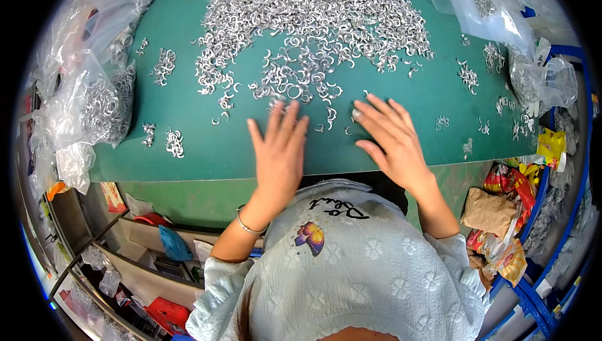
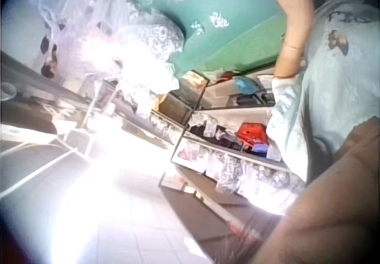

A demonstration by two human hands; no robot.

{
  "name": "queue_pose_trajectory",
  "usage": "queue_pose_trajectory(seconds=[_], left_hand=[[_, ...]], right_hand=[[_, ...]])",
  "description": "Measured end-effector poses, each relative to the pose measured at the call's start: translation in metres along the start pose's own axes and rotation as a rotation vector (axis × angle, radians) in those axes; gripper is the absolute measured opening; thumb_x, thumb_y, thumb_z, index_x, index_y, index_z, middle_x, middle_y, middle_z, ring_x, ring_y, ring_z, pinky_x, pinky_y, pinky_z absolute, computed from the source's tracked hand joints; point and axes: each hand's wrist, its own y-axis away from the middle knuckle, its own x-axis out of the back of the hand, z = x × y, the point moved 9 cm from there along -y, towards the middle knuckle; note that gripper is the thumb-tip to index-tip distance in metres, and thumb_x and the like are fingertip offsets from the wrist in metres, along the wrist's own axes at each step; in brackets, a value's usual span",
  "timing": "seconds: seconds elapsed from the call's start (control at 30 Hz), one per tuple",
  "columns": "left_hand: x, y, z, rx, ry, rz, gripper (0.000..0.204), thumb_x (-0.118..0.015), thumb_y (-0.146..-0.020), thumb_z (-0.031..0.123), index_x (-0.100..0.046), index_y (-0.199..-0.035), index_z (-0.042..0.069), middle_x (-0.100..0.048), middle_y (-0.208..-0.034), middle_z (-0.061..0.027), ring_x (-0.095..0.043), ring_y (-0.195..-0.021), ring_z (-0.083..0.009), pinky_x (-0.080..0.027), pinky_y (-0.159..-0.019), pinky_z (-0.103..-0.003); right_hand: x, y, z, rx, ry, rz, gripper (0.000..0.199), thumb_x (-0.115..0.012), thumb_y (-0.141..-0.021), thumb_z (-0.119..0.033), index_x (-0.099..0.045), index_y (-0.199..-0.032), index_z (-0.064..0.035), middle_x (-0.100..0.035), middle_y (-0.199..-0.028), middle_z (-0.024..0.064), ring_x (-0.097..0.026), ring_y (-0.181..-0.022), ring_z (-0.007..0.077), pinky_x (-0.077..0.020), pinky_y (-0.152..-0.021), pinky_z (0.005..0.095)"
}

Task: The person sorts through a large pile of small silver crescent-shaped metal components on a green workbench by hand, moving them into clusters and picking up individual pieces. They reach for bags of parts and containers located around the workspace.

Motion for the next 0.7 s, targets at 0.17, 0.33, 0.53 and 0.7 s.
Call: queue_pose_trajectory(seconds=[0.17,0.33,0.53,0.7], left_hand=[[0.012,-0.002,-0.003,0.018,0.113,0.076,0.036,-0.061,-0.087,0.001,-0.062,-0.123,0.008,-0.045,-0.148,-0.0110,-0.035,-0.141,-0.0338,-0.013,-0.113,-0.064],[0.011,-0.005,-0.004,0.055,0.071,0.075,0.031,-0.063,-0.086,0.001,-0.064,-0.117,0.007,-0.045,-0.147,-0.0117,-0.035,-0.140,-0.0347,-0.013,-0.113,-0.063],[0.005,-0.008,0.018,-0.045,0.171,0.077,0.030,-0.064,-0.084,0.000,-0.065,-0.113,0.005,-0.045,-0.147,-0.0125,-0.036,-0.139,-0.0350,-0.014,-0.113,-0.063],[0.004,-0.003,0.028,-0.075,0.171,0.027,0.032,-0.066,-0.083,0.000,-0.064,-0.115,0.004,-0.050,-0.140,-0.0135,-0.042,-0.133,-0.0345,-0.022,-0.110,-0.060]], right_hand=[[-0.016,0.002,-0.014,0.037,-0.054,-0.159,0.055,-0.071,-0.082,-0.028,-0.056,-0.129,-0.0040,-0.049,-0.144,0.0095,-0.036,-0.140,0.0306,-0.0265,-0.112,0.0531],[0.001,-0.004,0.013,-0.042,-0.090,0.013,0.052,-0.070,-0.084,-0.024,-0.056,-0.129,-0.0025,-0.049,-0.143,0.0102,-0.036,-0.140,0.0328,-0.0268,-0.112,0.0523],[-0.011,-0.029,-0.005,0.022,-0.057,-0.016,0.050,-0.068,-0.086,-0.024,-0.055,-0.130,-0.0028,-0.043,-0.148,0.0069,-0.031,-0.142,0.0331,-0.0229,-0.113,0.0558],[-0.013,-0.016,-0.002,-0.002,0.005,-0.198,0.055,-0.066,-0.085,-0.020,-0.051,-0.136,-0.0053,-0.043,-0.149,0.0069,-0.028,-0.144,0.0319,-0.0136,-0.115,0.0583]])
